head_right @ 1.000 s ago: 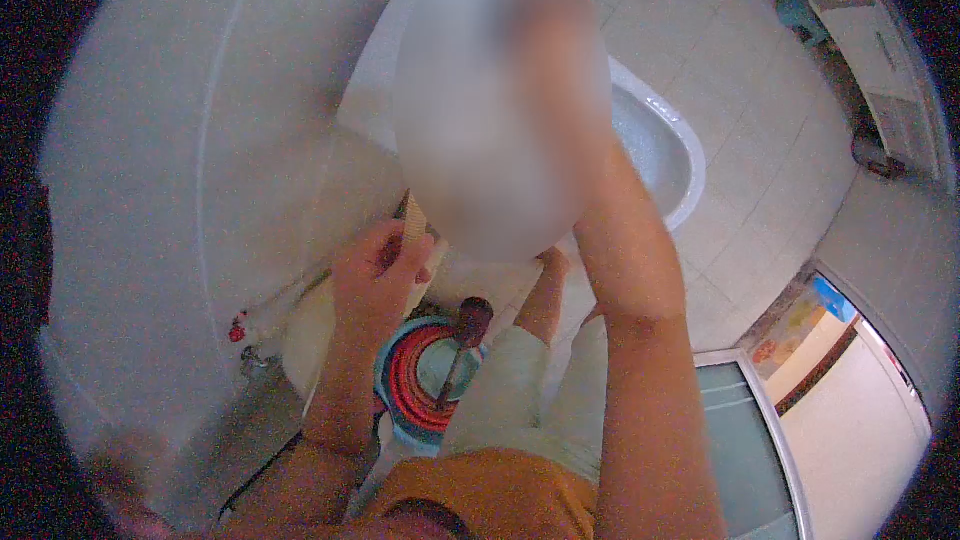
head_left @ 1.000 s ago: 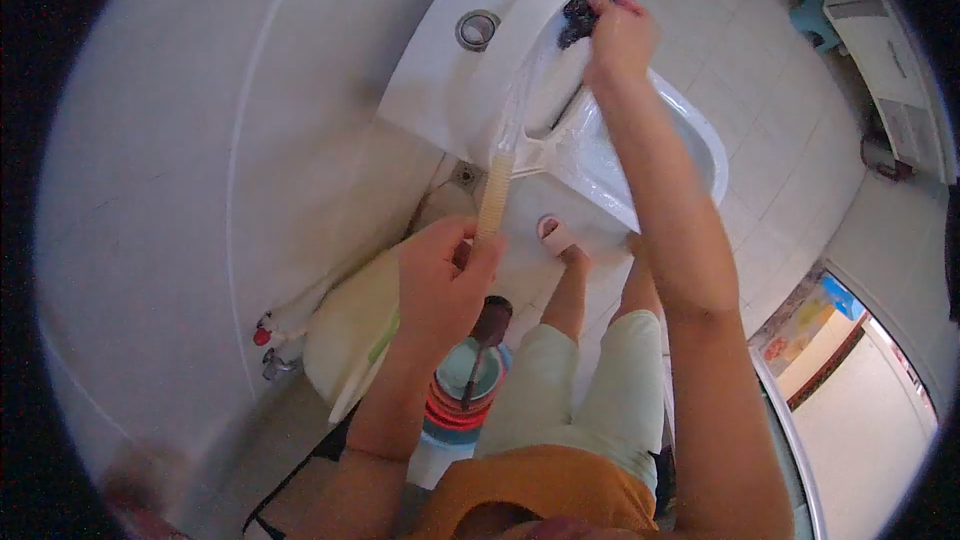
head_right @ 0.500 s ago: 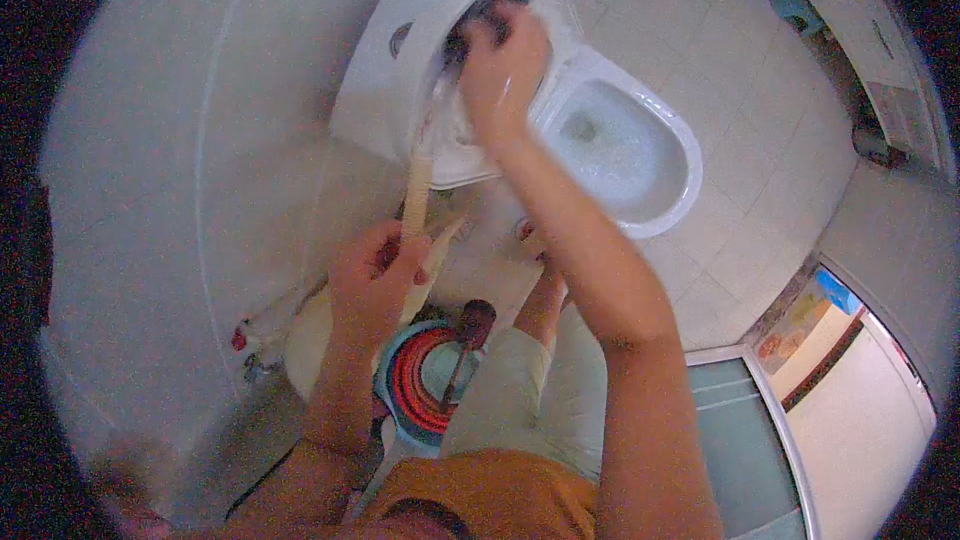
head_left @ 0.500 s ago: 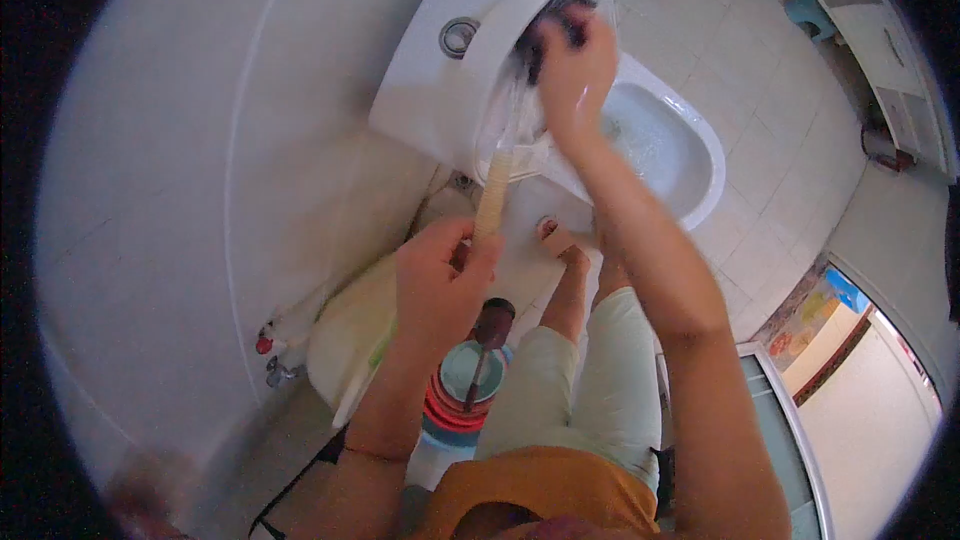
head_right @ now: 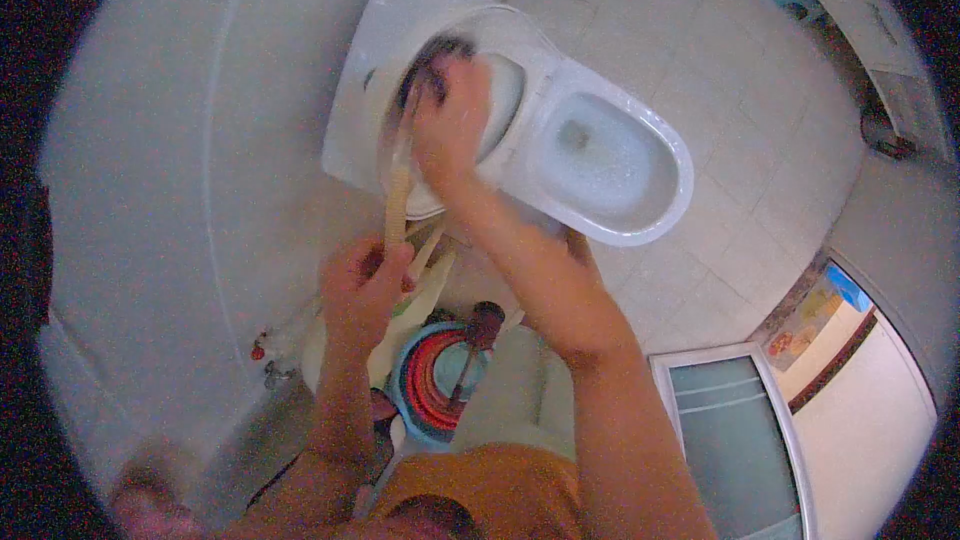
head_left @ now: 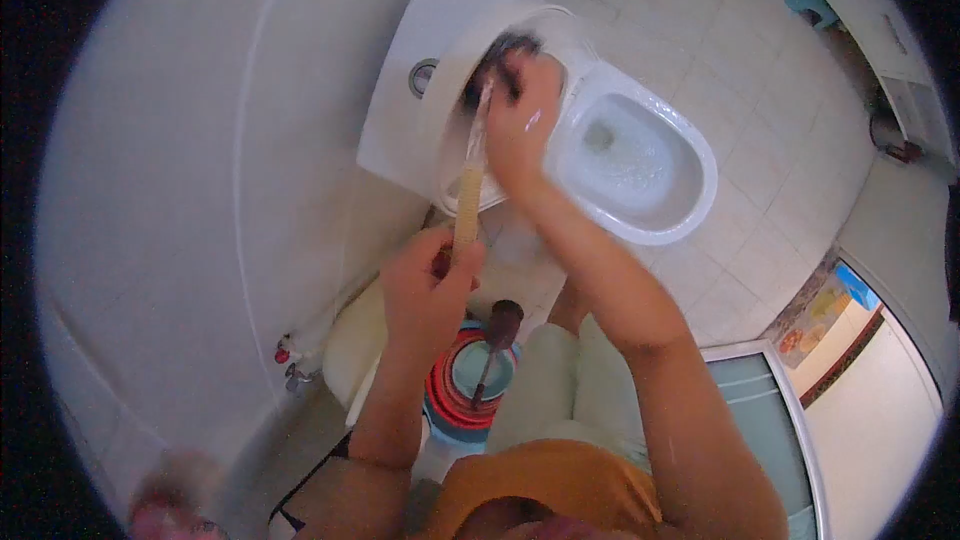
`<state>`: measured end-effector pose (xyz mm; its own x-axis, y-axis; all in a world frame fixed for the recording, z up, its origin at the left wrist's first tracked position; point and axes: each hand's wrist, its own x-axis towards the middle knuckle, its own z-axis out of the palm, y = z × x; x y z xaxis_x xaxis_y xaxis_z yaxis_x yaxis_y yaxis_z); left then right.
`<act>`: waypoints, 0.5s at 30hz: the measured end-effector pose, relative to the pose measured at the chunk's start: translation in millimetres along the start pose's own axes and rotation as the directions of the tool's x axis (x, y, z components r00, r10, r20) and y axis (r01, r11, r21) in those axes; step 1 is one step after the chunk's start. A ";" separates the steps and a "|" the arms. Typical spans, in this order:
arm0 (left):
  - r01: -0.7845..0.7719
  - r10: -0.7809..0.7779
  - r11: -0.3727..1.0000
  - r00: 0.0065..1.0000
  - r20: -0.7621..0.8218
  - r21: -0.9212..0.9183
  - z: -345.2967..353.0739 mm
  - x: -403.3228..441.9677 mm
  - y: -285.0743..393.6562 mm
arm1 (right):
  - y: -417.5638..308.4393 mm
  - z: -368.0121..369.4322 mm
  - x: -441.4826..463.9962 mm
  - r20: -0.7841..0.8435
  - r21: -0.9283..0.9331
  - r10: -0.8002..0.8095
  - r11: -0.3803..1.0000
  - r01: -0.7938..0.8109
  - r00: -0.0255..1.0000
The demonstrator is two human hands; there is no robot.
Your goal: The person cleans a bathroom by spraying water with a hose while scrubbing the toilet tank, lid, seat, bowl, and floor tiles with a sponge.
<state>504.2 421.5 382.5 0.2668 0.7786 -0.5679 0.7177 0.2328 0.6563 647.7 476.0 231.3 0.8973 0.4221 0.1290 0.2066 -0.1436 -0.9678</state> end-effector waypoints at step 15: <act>0.093 -0.093 0.996 0.993 0.067 0.008 40.9 42.7 26.8 | 74.2 -6.9 66.5 0.136 0.136 0.499 0.846 -0.515 0.856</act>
<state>561.1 437.1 355.5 0.2411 0.7130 -0.6584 0.7442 0.2996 0.5970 725.4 487.3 169.6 0.8179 0.4117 -0.4018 -0.3403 -0.2169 -0.9150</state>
